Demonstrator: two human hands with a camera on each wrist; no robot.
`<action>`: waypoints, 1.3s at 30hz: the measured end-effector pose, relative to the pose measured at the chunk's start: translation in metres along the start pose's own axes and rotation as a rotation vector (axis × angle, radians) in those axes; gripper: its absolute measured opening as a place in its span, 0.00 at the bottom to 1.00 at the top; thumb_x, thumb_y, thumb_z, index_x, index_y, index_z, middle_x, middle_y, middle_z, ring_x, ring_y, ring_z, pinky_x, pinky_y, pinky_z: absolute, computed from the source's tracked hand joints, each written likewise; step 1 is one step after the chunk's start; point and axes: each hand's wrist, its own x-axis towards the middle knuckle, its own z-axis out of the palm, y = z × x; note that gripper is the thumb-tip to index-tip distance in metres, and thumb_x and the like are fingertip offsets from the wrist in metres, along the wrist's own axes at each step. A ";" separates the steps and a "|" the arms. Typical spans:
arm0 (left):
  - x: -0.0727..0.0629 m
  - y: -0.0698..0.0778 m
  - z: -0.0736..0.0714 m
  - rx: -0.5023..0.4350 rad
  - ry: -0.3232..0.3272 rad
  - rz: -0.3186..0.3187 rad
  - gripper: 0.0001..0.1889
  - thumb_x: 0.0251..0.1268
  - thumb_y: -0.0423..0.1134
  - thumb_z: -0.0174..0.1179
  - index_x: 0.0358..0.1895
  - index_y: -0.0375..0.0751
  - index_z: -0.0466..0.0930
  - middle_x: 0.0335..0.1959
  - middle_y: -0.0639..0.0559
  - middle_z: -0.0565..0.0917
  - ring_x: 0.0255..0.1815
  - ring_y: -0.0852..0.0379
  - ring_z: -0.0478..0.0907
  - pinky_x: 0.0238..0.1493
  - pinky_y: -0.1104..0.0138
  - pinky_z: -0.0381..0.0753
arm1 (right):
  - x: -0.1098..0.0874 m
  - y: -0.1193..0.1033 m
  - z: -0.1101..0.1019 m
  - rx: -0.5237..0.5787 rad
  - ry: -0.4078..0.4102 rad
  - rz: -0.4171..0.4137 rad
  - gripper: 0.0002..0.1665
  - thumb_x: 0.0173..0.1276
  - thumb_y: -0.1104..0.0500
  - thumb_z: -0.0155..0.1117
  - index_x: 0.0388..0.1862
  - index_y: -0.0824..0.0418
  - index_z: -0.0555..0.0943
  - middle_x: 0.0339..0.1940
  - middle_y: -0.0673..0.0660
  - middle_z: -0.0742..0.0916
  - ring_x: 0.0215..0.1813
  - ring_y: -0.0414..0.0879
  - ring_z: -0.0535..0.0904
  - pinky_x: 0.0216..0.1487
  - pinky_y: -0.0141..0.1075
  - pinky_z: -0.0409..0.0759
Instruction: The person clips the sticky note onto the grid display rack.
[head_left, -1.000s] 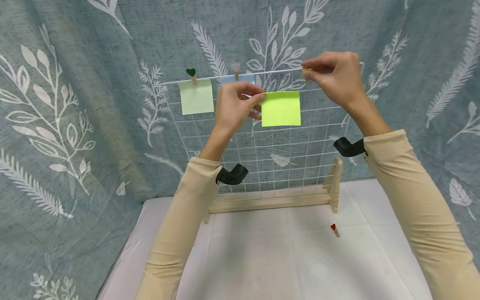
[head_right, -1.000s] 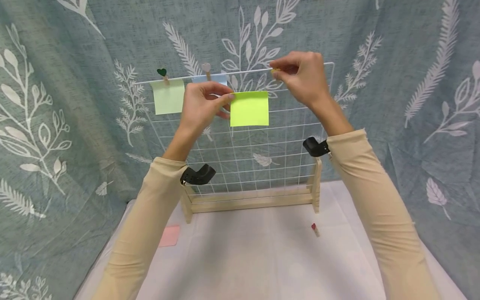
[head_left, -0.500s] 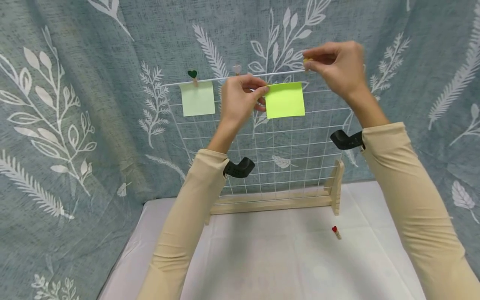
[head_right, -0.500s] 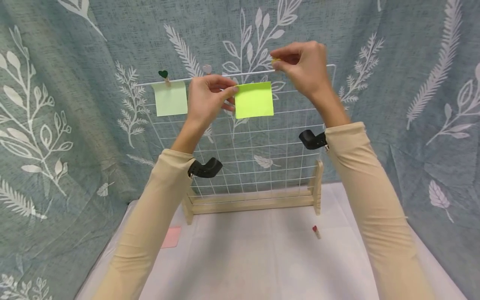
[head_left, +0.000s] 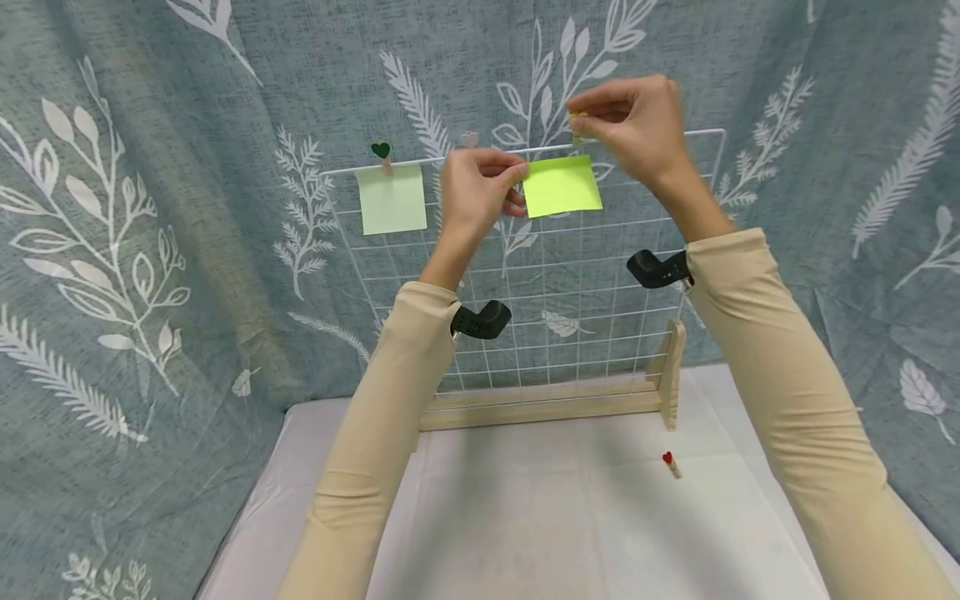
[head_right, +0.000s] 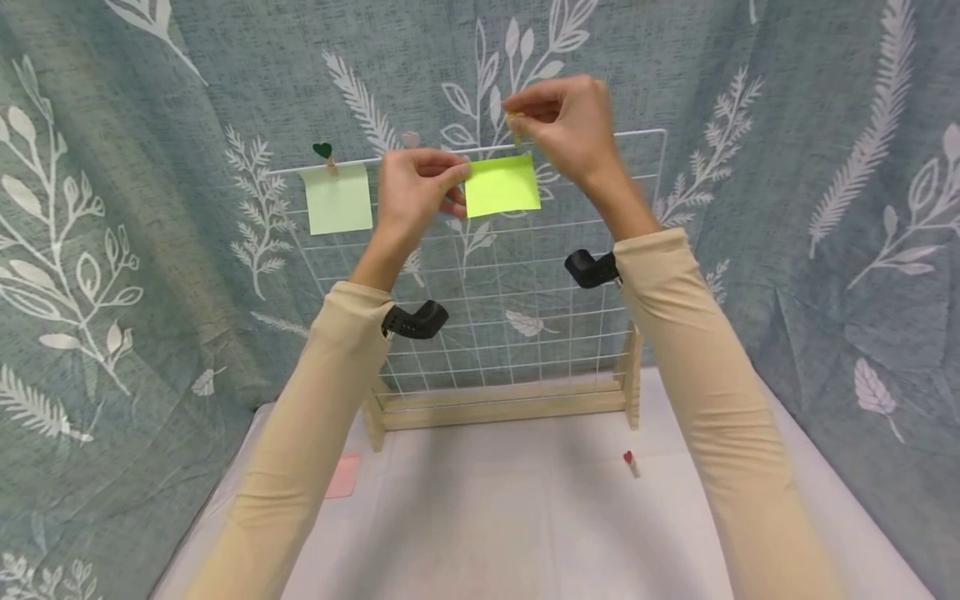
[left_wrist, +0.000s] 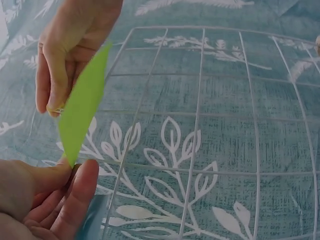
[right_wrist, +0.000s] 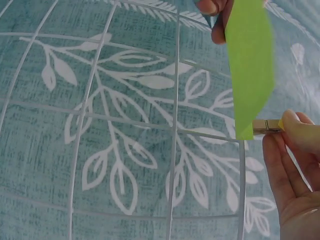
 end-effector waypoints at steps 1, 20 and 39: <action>0.001 0.000 0.000 -0.016 0.002 -0.009 0.08 0.64 0.32 0.65 0.40 0.27 0.86 0.32 0.37 0.86 0.15 0.57 0.79 0.23 0.64 0.87 | 0.000 -0.001 0.001 -0.004 -0.004 -0.002 0.09 0.61 0.66 0.72 0.41 0.67 0.88 0.41 0.60 0.89 0.33 0.29 0.83 0.44 0.25 0.84; 0.001 -0.005 0.006 -0.019 0.058 0.060 0.09 0.65 0.32 0.65 0.42 0.27 0.86 0.34 0.37 0.87 0.11 0.58 0.77 0.19 0.63 0.85 | 0.005 -0.002 0.008 -0.019 -0.070 0.031 0.09 0.62 0.67 0.71 0.42 0.68 0.87 0.42 0.60 0.89 0.33 0.32 0.83 0.44 0.26 0.85; -0.002 0.002 0.020 -0.054 0.131 0.002 0.08 0.66 0.31 0.62 0.41 0.28 0.87 0.32 0.39 0.87 0.12 0.59 0.77 0.20 0.67 0.86 | 0.001 -0.001 0.011 -0.034 -0.080 0.001 0.09 0.64 0.63 0.71 0.42 0.66 0.88 0.42 0.58 0.90 0.34 0.30 0.84 0.41 0.25 0.84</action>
